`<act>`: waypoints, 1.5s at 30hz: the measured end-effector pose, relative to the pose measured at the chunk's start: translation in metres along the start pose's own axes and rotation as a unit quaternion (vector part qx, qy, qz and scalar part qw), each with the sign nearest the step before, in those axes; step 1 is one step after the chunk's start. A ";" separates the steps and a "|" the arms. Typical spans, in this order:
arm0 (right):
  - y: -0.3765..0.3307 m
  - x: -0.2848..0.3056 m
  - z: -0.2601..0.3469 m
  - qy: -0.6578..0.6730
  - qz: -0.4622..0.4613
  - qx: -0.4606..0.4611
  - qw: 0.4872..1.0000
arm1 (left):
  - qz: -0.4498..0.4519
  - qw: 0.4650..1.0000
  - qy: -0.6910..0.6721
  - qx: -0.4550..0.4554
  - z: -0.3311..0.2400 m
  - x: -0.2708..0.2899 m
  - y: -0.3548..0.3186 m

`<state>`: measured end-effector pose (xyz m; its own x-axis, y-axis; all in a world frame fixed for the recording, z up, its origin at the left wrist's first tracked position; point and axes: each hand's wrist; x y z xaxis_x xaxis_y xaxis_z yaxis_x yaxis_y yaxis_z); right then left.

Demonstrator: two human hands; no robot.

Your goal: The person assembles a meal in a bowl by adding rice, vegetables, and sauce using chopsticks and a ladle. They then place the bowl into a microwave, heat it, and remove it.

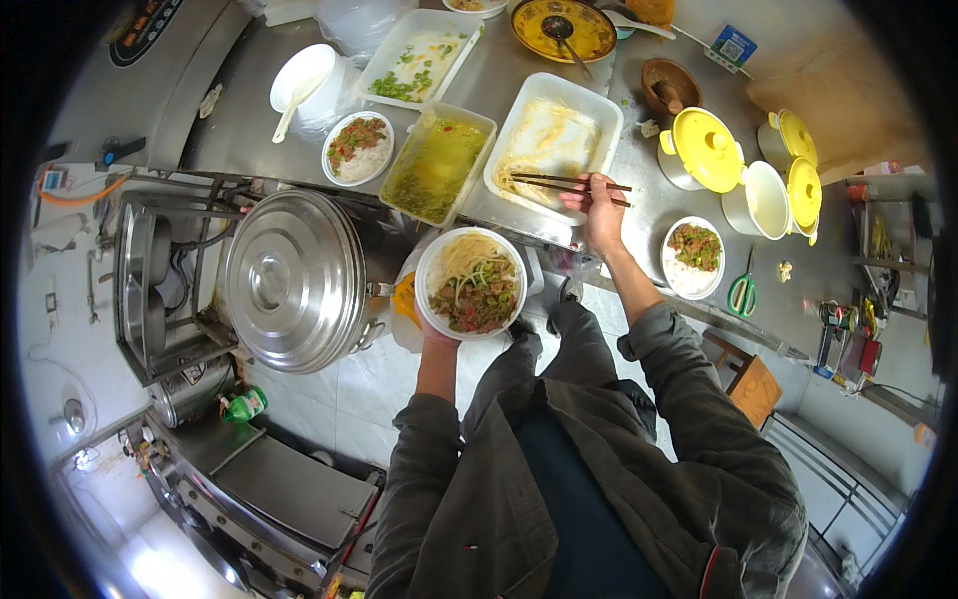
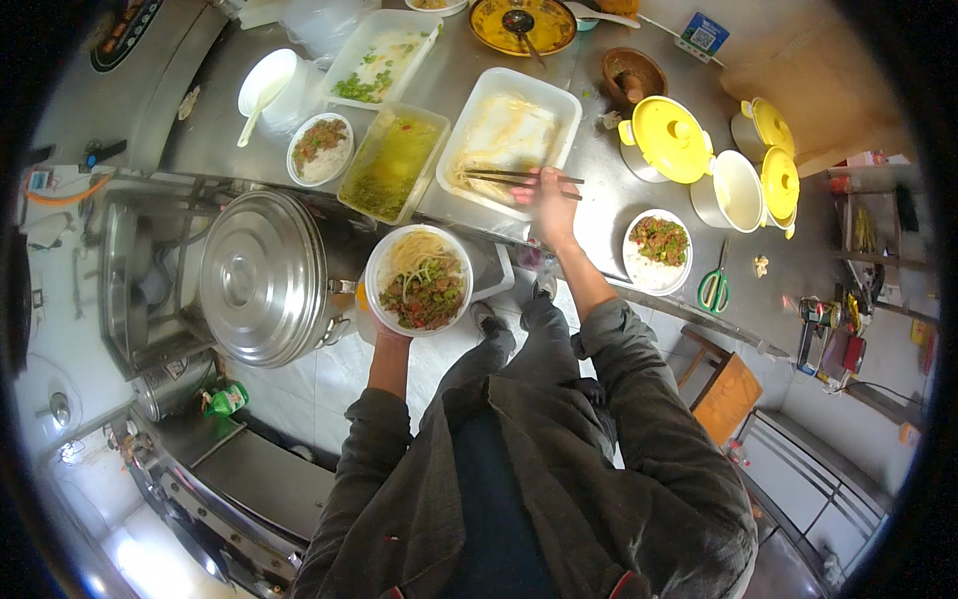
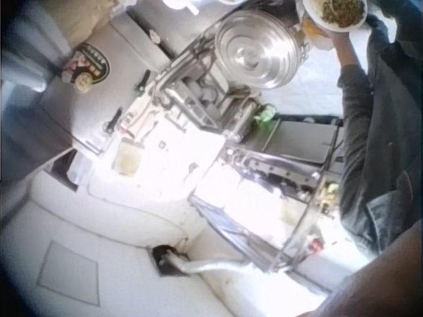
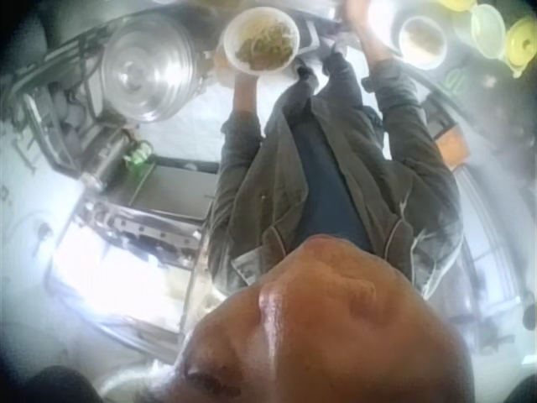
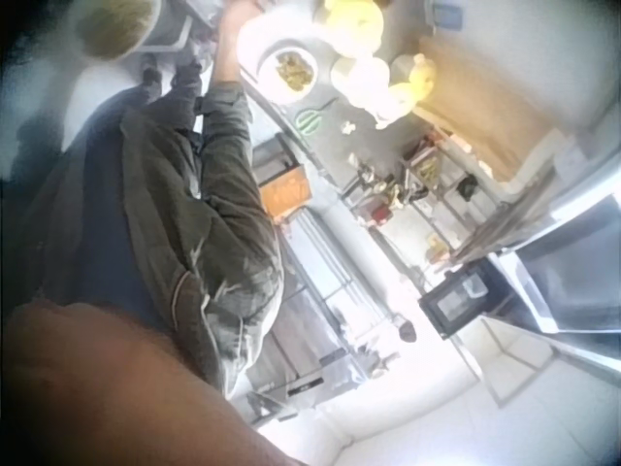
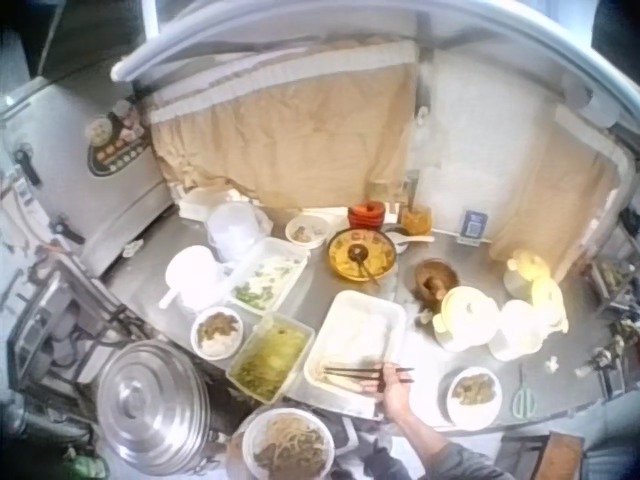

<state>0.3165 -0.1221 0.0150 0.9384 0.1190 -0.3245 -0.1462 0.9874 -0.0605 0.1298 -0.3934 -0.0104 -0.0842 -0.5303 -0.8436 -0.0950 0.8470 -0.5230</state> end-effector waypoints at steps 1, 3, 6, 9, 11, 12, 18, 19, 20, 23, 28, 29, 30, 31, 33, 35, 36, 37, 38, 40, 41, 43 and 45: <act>0.002 0.001 0.002 0.009 -0.002 -0.002 1.000 | -0.012 1.000 0.001 0.004 -0.001 -0.002 0.004; 0.007 0.004 0.006 0.024 -0.006 -0.006 1.000 | -0.034 0.999 0.003 0.014 -0.005 -0.015 0.013; 0.007 0.013 0.010 0.050 -0.001 0.012 0.999 | -0.059 0.998 0.002 0.027 -0.006 -0.035 0.022; 0.006 0.024 0.019 0.065 0.011 0.031 0.997 | -0.031 0.998 0.012 0.044 -0.006 -0.041 0.034; 0.006 0.026 0.029 0.067 0.016 0.037 0.997 | 0.014 0.998 0.021 0.052 -0.008 -0.037 0.044; 0.005 0.026 0.036 0.073 0.020 0.035 0.997 | 0.024 0.998 0.016 0.057 -0.009 -0.032 0.051; -0.019 0.033 0.096 0.072 0.079 0.081 0.991 | 0.030 0.997 0.000 0.072 -0.005 -0.058 0.066; -0.026 0.032 0.106 0.065 0.091 0.085 0.990 | 0.021 0.997 0.000 0.074 -0.004 -0.063 0.067; -0.034 0.027 0.113 0.053 0.101 0.097 0.989 | 0.013 0.997 0.001 0.076 -0.004 -0.068 0.067; -0.059 0.009 0.130 -0.014 0.164 0.071 0.984 | 0.016 0.997 0.000 0.080 -0.006 -0.064 0.071; -0.086 -0.014 0.150 -0.133 0.209 0.094 0.964 | 0.036 0.995 -0.008 0.096 -0.005 -0.066 0.071; -0.086 -0.011 0.156 -0.138 0.206 0.111 0.962 | 0.026 0.995 -0.008 0.092 -0.005 -0.067 0.069; -0.086 -0.010 0.161 -0.131 0.202 0.115 0.964 | 0.016 0.996 -0.007 0.089 -0.004 -0.067 0.066; -0.087 -0.010 0.164 -0.135 0.187 0.119 0.966 | 0.006 0.996 -0.007 0.085 -0.004 -0.067 0.064; -0.082 -0.017 0.158 -0.119 0.221 0.105 0.962 | 0.027 0.995 -0.025 0.091 -0.006 -0.068 0.061; -0.079 -0.014 0.147 -0.094 0.220 0.099 0.966 | 0.001 0.996 -0.021 0.086 -0.006 -0.067 0.053; -0.076 -0.022 0.147 -0.050 0.204 0.097 0.973 | 0.002 0.997 -0.012 0.072 -0.009 -0.057 0.053; -0.069 -0.028 0.144 -0.021 0.188 0.112 0.975 | 0.000 0.998 -0.001 0.066 -0.009 -0.051 0.050; -0.061 -0.037 0.140 -0.024 0.186 0.108 0.976 | -0.006 0.998 -0.011 0.068 -0.010 -0.044 0.045; -0.042 -0.063 0.129 -0.063 0.188 0.088 0.976 | -0.013 0.998 -0.020 0.051 -0.015 -0.022 0.035; -0.034 -0.080 0.122 -0.086 0.178 0.053 0.979 | -0.016 0.999 -0.024 0.045 -0.018 -0.009 0.029; -0.018 -0.098 0.103 -0.137 0.211 0.048 0.967 | 0.026 0.999 -0.033 0.030 -0.025 0.009 0.017; -0.005 -0.108 0.093 -0.126 0.209 0.065 0.968 | 0.025 0.999 -0.038 0.012 -0.034 0.024 0.008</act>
Point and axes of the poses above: each hand's wrist, its own y-axis towards the middle knuckle, its own x-axis out of the back of the hand, z = x × y, and after that the axes turned 13 degrees about x, right-handed
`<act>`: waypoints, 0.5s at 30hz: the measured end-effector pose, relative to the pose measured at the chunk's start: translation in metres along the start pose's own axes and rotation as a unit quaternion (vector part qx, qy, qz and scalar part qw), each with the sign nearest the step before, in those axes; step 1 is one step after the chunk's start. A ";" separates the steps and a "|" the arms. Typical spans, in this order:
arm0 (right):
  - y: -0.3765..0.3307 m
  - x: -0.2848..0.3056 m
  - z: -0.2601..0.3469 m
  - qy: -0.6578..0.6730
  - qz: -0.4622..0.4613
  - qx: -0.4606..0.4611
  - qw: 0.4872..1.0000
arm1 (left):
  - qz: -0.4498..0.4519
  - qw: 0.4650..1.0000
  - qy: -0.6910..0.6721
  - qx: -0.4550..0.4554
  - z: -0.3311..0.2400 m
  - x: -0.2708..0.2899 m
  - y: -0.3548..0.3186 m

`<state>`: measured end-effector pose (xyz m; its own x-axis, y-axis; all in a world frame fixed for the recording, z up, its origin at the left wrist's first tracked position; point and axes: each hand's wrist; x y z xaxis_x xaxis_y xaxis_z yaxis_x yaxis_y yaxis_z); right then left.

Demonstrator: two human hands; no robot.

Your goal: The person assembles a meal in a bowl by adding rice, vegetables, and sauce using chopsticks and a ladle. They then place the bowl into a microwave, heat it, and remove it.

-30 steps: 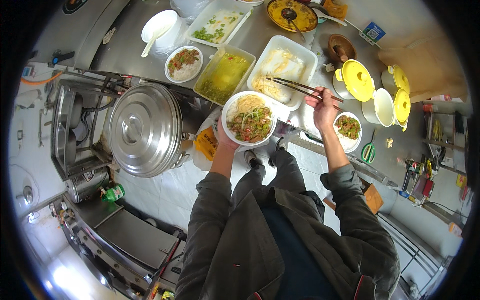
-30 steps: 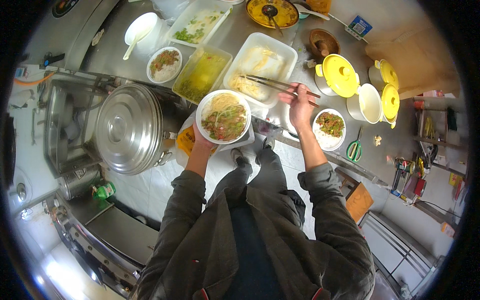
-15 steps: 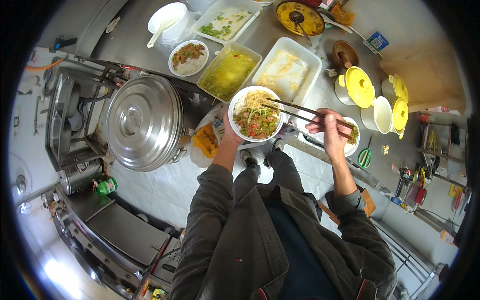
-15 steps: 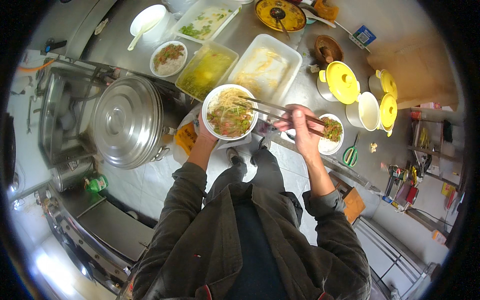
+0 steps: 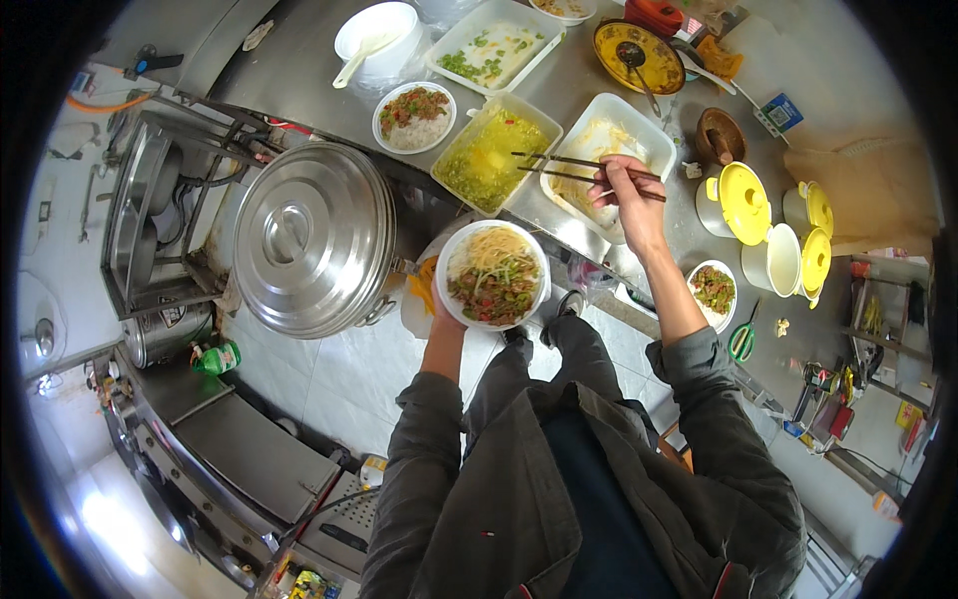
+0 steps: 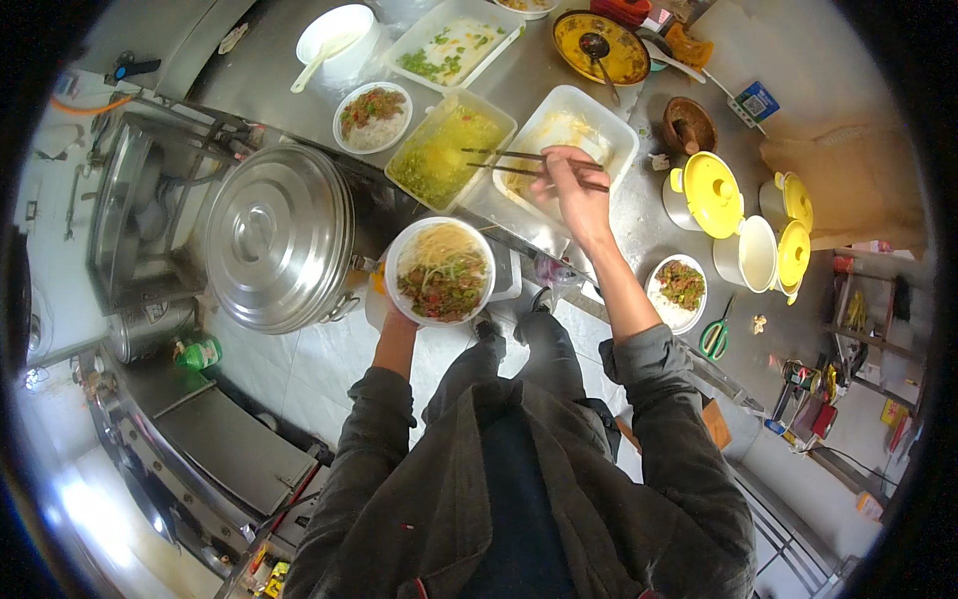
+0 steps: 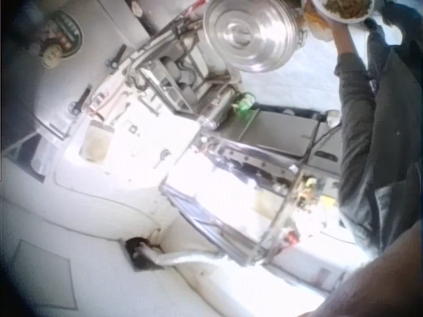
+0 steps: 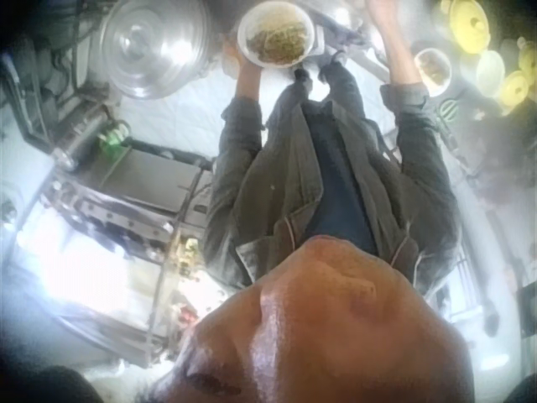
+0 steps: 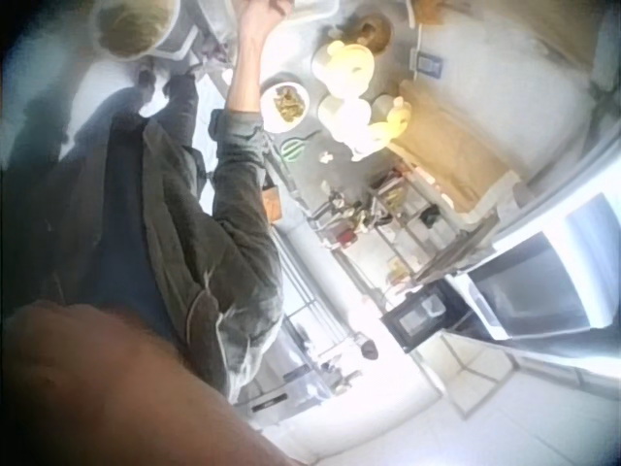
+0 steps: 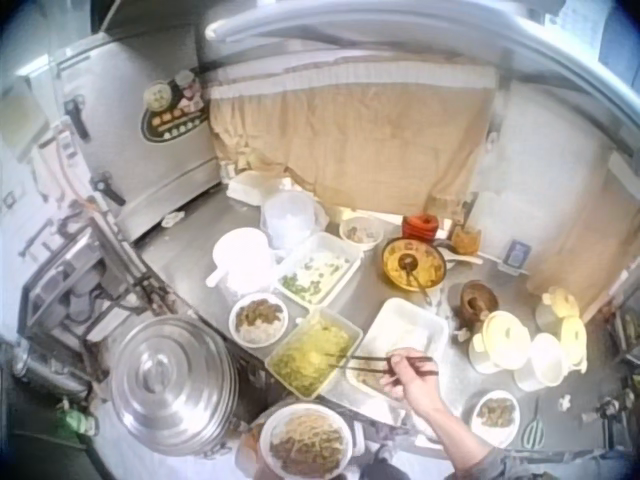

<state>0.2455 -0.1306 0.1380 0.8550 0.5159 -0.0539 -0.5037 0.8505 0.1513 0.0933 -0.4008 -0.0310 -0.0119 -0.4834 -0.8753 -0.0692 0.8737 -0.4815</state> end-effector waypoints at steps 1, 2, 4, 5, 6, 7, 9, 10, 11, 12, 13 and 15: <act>0.005 0.000 -0.002 0.001 -0.003 0.010 1.000 | -0.001 1.000 -0.004 -0.006 -0.004 0.004 -0.004; 0.007 0.005 -0.001 -0.007 -0.028 0.040 0.999 | -0.005 1.000 -0.001 -0.016 -0.008 0.008 -0.008; 0.008 0.025 0.004 -0.033 -0.077 0.099 0.992 | -0.015 0.999 -0.008 -0.032 -0.014 0.021 -0.020; 0.005 0.042 0.001 -0.014 -0.128 0.092 0.987 | -0.019 0.999 -0.012 -0.040 -0.017 0.027 -0.024; 0.001 0.059 -0.001 -0.031 -0.171 0.051 0.983 | -0.022 0.999 -0.014 -0.046 -0.019 0.029 -0.028; -0.004 0.079 -0.016 -0.002 -0.211 0.007 0.977 | -0.025 0.998 -0.016 -0.051 -0.021 0.031 -0.030; -0.020 0.109 -0.063 0.075 -0.284 -0.088 0.952 | -0.023 0.998 -0.019 -0.050 -0.022 0.030 -0.029; -0.030 0.118 -0.083 0.124 -0.314 -0.143 0.930 | -0.025 0.998 -0.018 -0.048 -0.022 0.028 -0.031; -0.037 0.117 -0.095 0.139 -0.321 -0.167 0.922 | -0.026 0.998 -0.019 -0.046 -0.021 0.026 -0.031; -0.042 0.114 -0.102 0.156 -0.327 -0.189 0.913 | -0.026 0.998 -0.018 -0.045 -0.021 0.024 -0.032; -0.046 0.107 -0.107 0.135 -0.316 -0.183 0.921 | -0.029 0.998 -0.016 -0.044 -0.020 0.023 -0.034; -0.053 0.090 -0.106 0.116 -0.302 -0.172 0.930 | -0.035 0.998 -0.014 -0.041 -0.017 0.021 -0.038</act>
Point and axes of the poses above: each hand's wrist, its own y-axis towards the middle knuckle, its own x-axis out of the back of the hand, z = x × y, and after that the axes turned 13 degrees about x, right-handed
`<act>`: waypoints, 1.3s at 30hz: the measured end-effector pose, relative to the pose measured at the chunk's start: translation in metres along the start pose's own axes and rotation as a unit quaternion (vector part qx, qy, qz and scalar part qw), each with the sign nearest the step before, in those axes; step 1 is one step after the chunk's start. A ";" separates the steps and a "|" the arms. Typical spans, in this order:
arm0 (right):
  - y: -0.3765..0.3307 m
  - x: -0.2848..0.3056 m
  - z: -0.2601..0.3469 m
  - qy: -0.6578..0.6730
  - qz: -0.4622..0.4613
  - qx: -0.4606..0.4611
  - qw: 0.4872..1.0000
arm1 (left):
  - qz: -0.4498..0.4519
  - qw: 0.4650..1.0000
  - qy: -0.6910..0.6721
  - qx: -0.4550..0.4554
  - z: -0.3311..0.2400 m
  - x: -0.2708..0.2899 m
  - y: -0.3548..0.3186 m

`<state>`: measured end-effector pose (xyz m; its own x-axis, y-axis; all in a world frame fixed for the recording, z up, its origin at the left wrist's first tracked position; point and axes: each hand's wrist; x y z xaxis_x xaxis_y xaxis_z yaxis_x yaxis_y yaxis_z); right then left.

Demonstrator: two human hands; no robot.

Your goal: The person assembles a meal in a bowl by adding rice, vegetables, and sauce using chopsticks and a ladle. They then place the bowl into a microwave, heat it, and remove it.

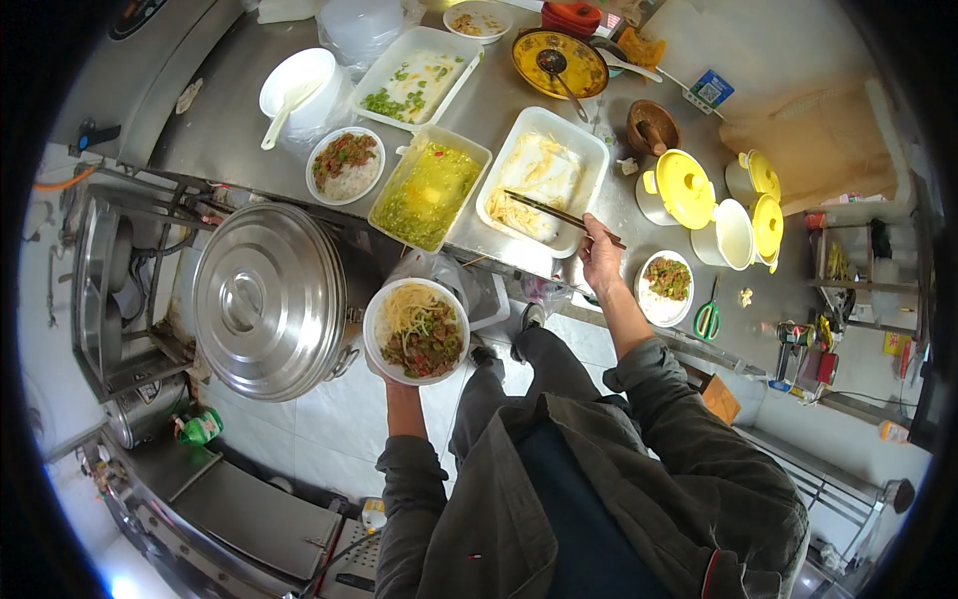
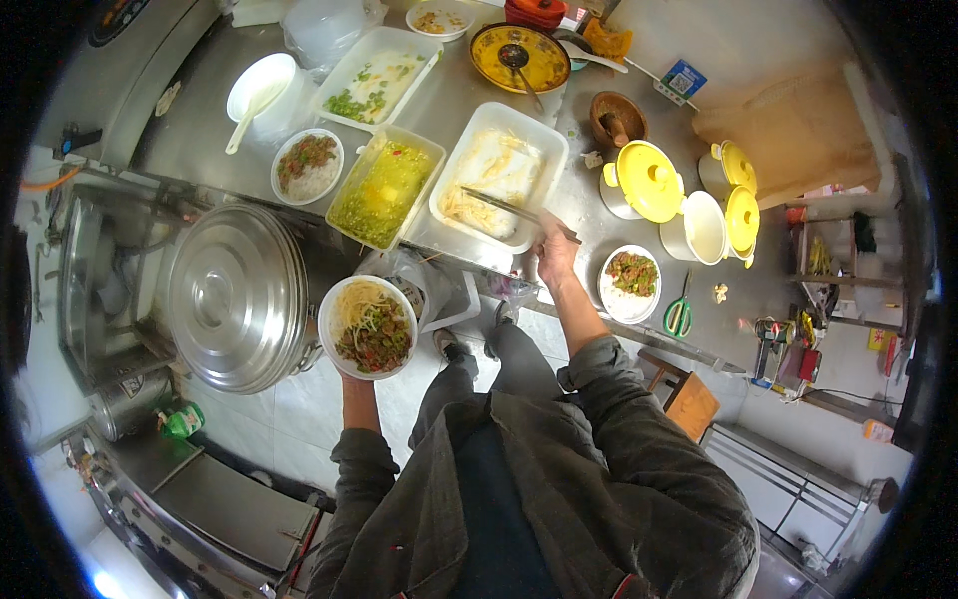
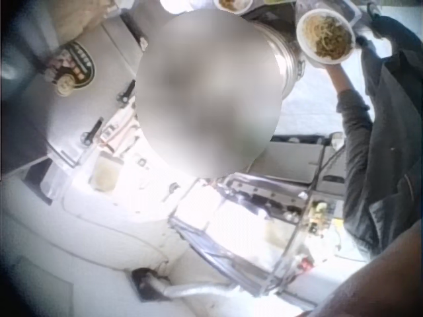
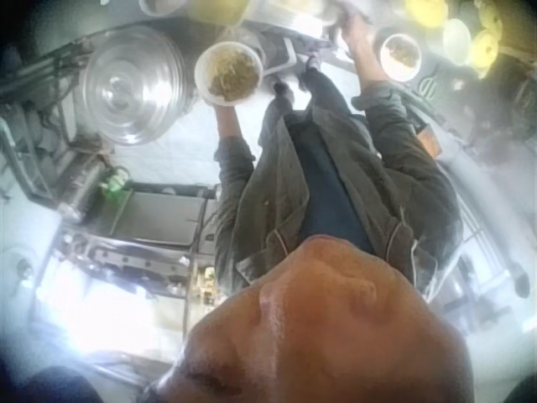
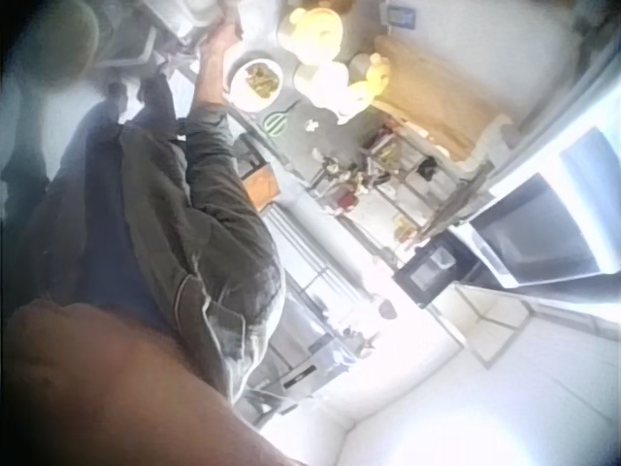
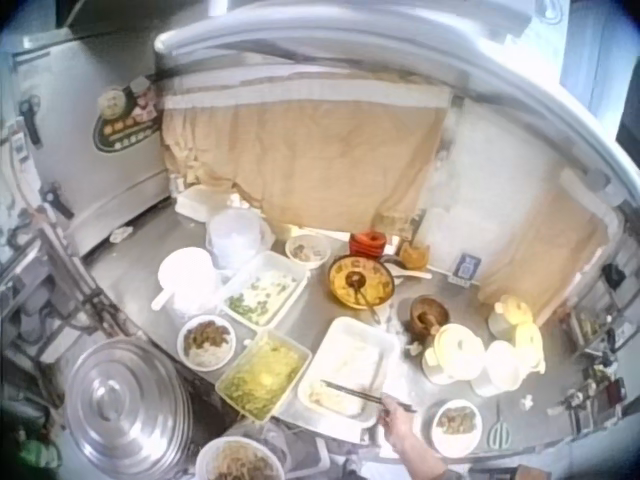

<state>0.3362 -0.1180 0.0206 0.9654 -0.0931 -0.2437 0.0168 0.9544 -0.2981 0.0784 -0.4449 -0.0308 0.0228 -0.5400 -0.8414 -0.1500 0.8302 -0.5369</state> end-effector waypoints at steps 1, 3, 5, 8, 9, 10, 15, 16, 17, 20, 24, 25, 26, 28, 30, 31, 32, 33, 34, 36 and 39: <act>-0.007 -0.004 0.003 0.029 -0.024 -0.010 0.999 | -0.005 1.000 0.001 0.002 0.003 0.000 -0.003; -0.017 -0.009 0.010 0.086 -0.071 -0.028 0.993 | -0.009 1.000 0.003 0.007 0.008 -0.001 -0.004; -0.028 0.007 0.011 0.141 -0.047 -0.114 0.982 | -0.013 1.000 0.003 0.010 0.013 -0.001 -0.004; -0.057 0.005 0.042 -0.018 0.086 -0.250 0.964 | -0.015 1.000 -0.006 0.004 0.017 0.003 -0.005; -0.060 -0.012 0.064 -0.094 0.157 -0.182 0.966 | -0.015 1.000 -0.010 0.001 0.020 0.002 -0.004; -0.041 -0.023 0.071 -0.174 0.164 -0.019 0.971 | -0.014 1.000 -0.010 0.002 0.023 0.001 -0.003; 0.155 -0.086 0.058 -0.137 0.040 0.058 0.988 | -0.004 1.000 -0.014 -0.002 0.032 -0.006 0.003; 0.186 -0.093 0.050 -0.082 0.054 0.037 0.995 | -0.004 1.000 -0.020 -0.005 0.032 -0.003 0.002; 0.181 -0.125 0.046 -0.087 0.022 0.085 0.992 | -0.012 0.999 -0.026 -0.021 0.031 0.005 -0.007; 0.231 -0.142 0.047 0.060 0.037 0.295 0.953 | -0.008 0.999 -0.036 -0.034 0.031 0.008 -0.011; 0.285 -0.140 0.076 0.058 -0.081 0.229 0.968 | 0.006 0.999 -0.032 -0.029 0.021 0.002 0.002; 0.259 -0.154 0.071 0.050 -0.067 0.274 0.958 | -0.004 0.998 -0.036 -0.046 0.018 0.005 -0.004; 0.252 -0.143 0.080 0.034 0.004 0.327 0.944 | 0.000 0.999 -0.034 -0.041 0.016 0.002 0.001; 0.174 -0.146 0.083 -0.040 0.122 0.390 0.912 | -0.007 0.998 -0.040 -0.055 0.013 0.006 -0.002; 0.092 -0.138 0.098 -0.100 0.182 0.394 0.895 | -0.004 0.998 -0.045 -0.054 0.008 0.004 0.005; 0.058 -0.132 0.102 -0.133 0.218 0.398 0.881 | 0.002 0.998 -0.042 -0.049 0.004 -0.001 0.013; 0.024 -0.132 0.105 -0.158 0.250 0.390 0.872 | 0.006 0.998 -0.040 -0.044 0.001 -0.004 0.019; 0.009 -0.118 0.101 -0.267 0.316 0.392 0.822 | 0.012 0.998 -0.039 -0.039 -0.003 -0.007 0.025; -0.009 -0.117 0.099 -0.258 0.407 0.377 0.791 | 0.018 0.999 -0.032 -0.030 -0.008 -0.012 0.032; -0.028 -0.118 0.076 -0.357 0.474 0.412 0.692 | 0.024 0.999 -0.026 -0.019 -0.016 -0.019 0.043; -0.041 -0.132 0.031 -0.352 0.542 0.496 0.580 | 0.030 0.999 -0.013 -0.007 -0.027 -0.022 0.055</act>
Point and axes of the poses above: each hand's wrist, its own y-axis towards the middle knuckle, its own x-axis out of the back of the hand, z = x × y, and after that the axes turned 13 degrees about x, right-handed
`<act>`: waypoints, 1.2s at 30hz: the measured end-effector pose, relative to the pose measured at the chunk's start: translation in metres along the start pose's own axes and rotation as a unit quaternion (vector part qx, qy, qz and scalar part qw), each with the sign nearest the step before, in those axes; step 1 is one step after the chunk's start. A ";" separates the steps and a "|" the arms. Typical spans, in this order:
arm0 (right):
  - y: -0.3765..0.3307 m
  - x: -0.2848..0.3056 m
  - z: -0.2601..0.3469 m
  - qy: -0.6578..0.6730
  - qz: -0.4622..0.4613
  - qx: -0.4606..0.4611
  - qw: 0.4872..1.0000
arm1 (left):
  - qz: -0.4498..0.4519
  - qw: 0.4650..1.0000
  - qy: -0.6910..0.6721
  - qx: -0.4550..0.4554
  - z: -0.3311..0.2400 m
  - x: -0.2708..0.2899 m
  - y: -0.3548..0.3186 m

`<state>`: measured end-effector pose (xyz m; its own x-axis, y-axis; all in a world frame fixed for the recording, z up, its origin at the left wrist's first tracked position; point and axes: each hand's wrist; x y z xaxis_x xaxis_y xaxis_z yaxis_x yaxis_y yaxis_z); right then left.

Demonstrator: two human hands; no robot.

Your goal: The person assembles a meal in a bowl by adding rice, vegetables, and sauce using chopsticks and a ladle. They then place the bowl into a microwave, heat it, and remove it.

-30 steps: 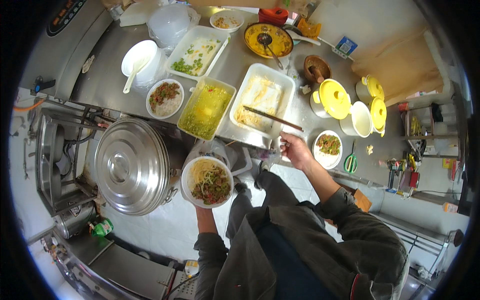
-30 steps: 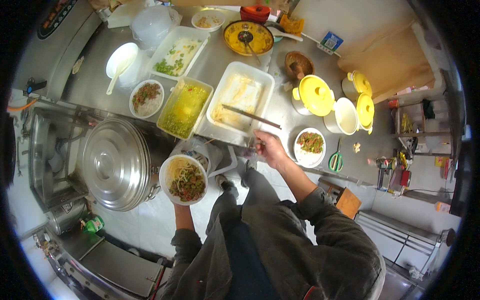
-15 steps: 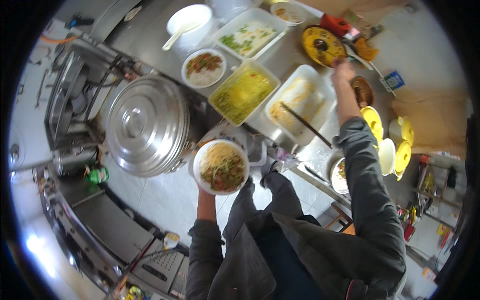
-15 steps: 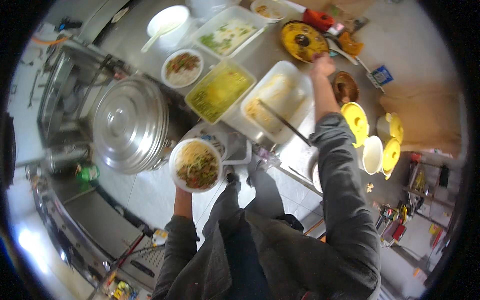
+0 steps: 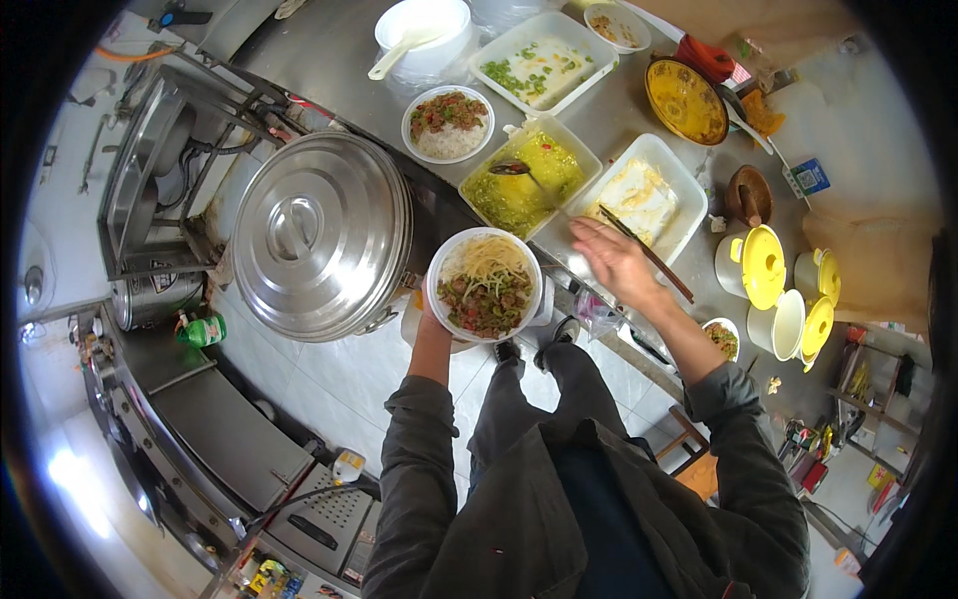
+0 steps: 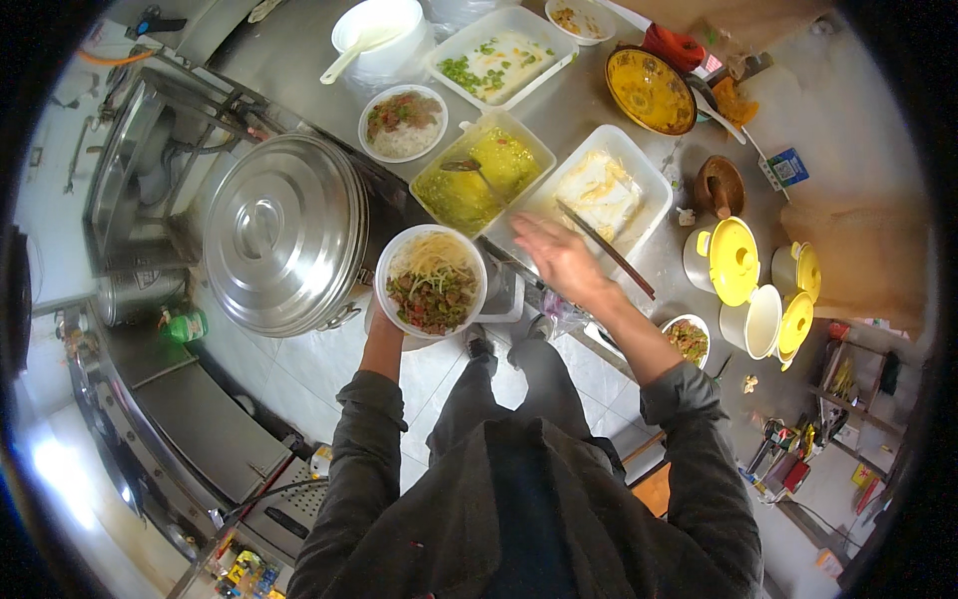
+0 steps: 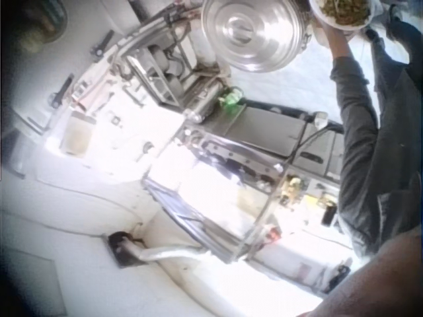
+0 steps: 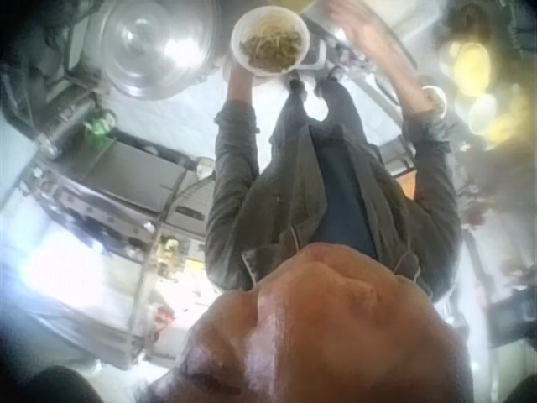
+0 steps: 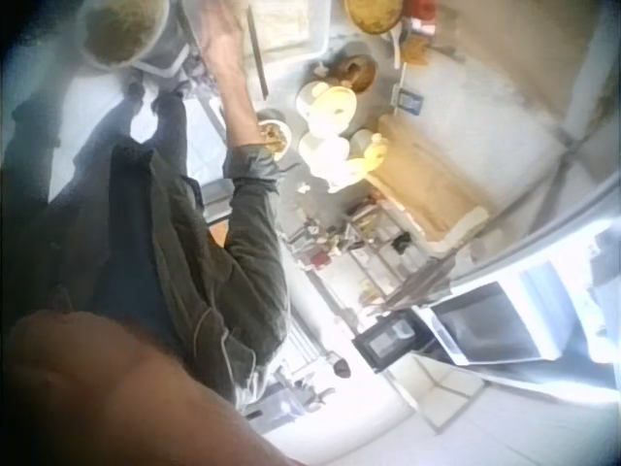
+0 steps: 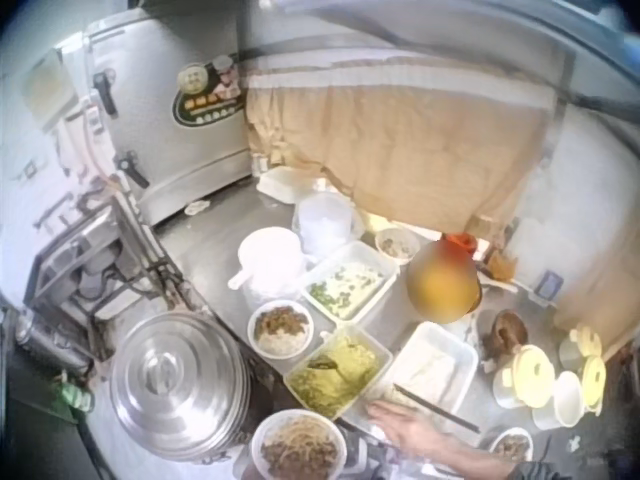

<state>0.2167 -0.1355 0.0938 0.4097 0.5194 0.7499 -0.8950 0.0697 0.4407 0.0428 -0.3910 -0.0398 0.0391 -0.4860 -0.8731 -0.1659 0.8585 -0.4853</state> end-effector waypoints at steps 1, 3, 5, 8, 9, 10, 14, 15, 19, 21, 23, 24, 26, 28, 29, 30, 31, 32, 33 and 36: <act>0.005 -0.011 0.003 -0.002 0.022 -0.003 1.000 | 0.000 1.000 0.003 0.002 -0.003 0.001 0.002; 0.010 -0.022 0.007 0.003 0.068 0.010 0.998 | 0.002 1.000 0.006 0.009 -0.009 0.003 0.007; 0.011 -0.023 0.012 0.017 0.112 0.040 0.993 | 0.006 1.000 0.008 0.017 -0.013 0.004 0.013; 0.012 -0.001 0.012 0.047 0.152 0.061 0.985 | 0.012 0.999 0.006 0.031 -0.014 0.006 0.019; 0.013 0.011 0.011 0.032 0.188 0.074 0.979 | 0.014 0.999 0.004 0.034 -0.014 0.006 0.020; 0.019 0.025 0.011 0.038 0.211 0.078 0.974 | 0.016 0.999 0.003 0.035 -0.014 0.006 0.020; 0.031 0.065 0.012 0.055 0.242 0.037 0.968 | 0.024 0.999 -0.001 0.049 -0.013 0.008 0.018; 0.033 0.071 0.018 0.049 0.220 -0.003 0.974 | 0.024 0.998 -0.003 0.054 -0.012 0.009 0.015; 0.032 0.054 0.018 -0.019 0.129 -0.020 0.991 | 0.030 0.997 -0.008 0.073 -0.007 0.010 0.009; 0.027 0.045 0.020 -0.014 0.128 -0.036 0.991 | 0.035 0.996 -0.012 0.082 -0.002 0.010 0.009; 0.023 0.037 0.028 0.031 0.108 -0.048 0.992 | 0.043 0.995 -0.020 0.090 0.001 0.010 0.010; 0.023 0.033 0.033 0.053 0.096 -0.053 0.992 | 0.051 0.994 -0.023 0.096 0.003 0.009 0.010; 0.022 0.026 0.041 0.084 0.088 -0.120 0.985 | 0.068 0.991 -0.033 0.109 0.007 0.007 0.010; 0.022 0.019 0.041 0.126 0.038 -0.178 0.975 | 0.086 0.988 -0.042 0.123 0.010 -0.002 0.010; 0.018 0.018 0.038 0.195 0.031 -0.279 0.940 | 0.018 0.995 -0.005 0.098 0.012 -0.006 0.009; 0.016 0.013 0.034 0.255 -0.051 -0.329 0.908 | -0.003 0.996 -0.003 0.094 0.015 -0.011 0.009; 0.014 0.008 0.029 0.312 -0.131 -0.375 0.863 | -0.024 0.996 0.000 0.090 0.017 -0.017 0.009; 0.013 0.005 0.025 0.365 -0.210 -0.416 0.806 | -0.045 0.995 0.002 0.086 0.019 -0.022 0.010; 0.023 0.008 0.027 0.387 -0.238 -0.459 0.763 | -0.002 0.997 -0.014 0.076 0.018 -0.011 0.012; 0.013 0.003 0.009 0.391 -0.312 -0.527 0.687 | -0.020 0.998 -0.013 0.054 0.021 -0.002 0.019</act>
<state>0.2074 -0.1404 0.1060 0.9205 0.3782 -0.0982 -0.3875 0.8512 -0.3540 0.0602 -0.3705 -0.0482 0.0696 -0.5169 -0.8532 -0.0562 0.8519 -0.5206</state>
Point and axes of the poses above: each hand's wrist, its own y-axis towards the middle knuckle, its own x-axis out of the back of the hand, z = x × y, and after that the axes turned 13 degrees about x, right-handed
